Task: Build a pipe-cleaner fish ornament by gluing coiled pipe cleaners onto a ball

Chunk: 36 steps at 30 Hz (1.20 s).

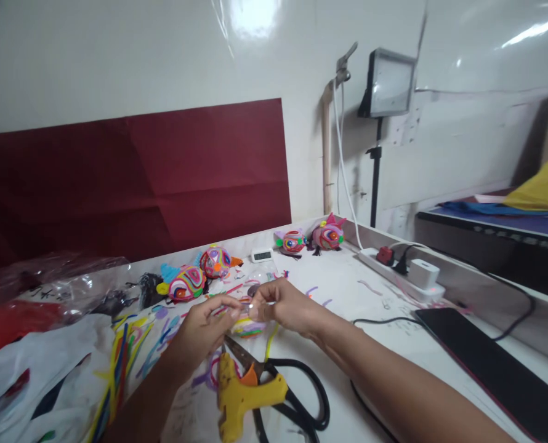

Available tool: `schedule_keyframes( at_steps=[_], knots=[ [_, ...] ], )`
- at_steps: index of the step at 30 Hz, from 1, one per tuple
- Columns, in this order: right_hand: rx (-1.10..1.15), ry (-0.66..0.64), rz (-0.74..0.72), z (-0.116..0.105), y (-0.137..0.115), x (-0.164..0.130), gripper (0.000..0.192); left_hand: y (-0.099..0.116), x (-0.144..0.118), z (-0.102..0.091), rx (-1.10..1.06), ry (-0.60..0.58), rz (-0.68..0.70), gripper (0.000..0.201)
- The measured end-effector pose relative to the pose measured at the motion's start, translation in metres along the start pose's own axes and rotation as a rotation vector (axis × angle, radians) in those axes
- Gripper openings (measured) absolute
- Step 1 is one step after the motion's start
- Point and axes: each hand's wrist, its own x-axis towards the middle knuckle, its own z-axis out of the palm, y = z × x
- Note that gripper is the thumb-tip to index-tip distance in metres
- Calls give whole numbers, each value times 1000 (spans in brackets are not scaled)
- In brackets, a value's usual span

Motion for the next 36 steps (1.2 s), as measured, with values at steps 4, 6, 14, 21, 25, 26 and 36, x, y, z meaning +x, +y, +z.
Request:
schedule_keyframes(
  at_steps=[4,6,14,21,25,26,36],
  knots=[
    [-137,12,-42,3,-6,-4,7,3,-2,-4,75,-138,-27,19],
    [-158,20,-45,5,-8,-5,4,4,-3,-4,72,-205,-60,19],
    [-211,8,-60,7,-10,-6,2,6,-8,2,38,-215,-110,21],
    [-177,-27,-73,3,-3,-1,17,7,-4,8,-2,-85,-158,17],
    [-115,-61,-71,0,2,2,25,4,-2,10,7,-31,-152,15],
    [-97,-70,-65,-1,2,3,27,4,-3,11,7,-20,-142,14],
    [65,-90,5,-6,-1,4,32,8,-6,5,42,-45,-123,20]
  ],
)
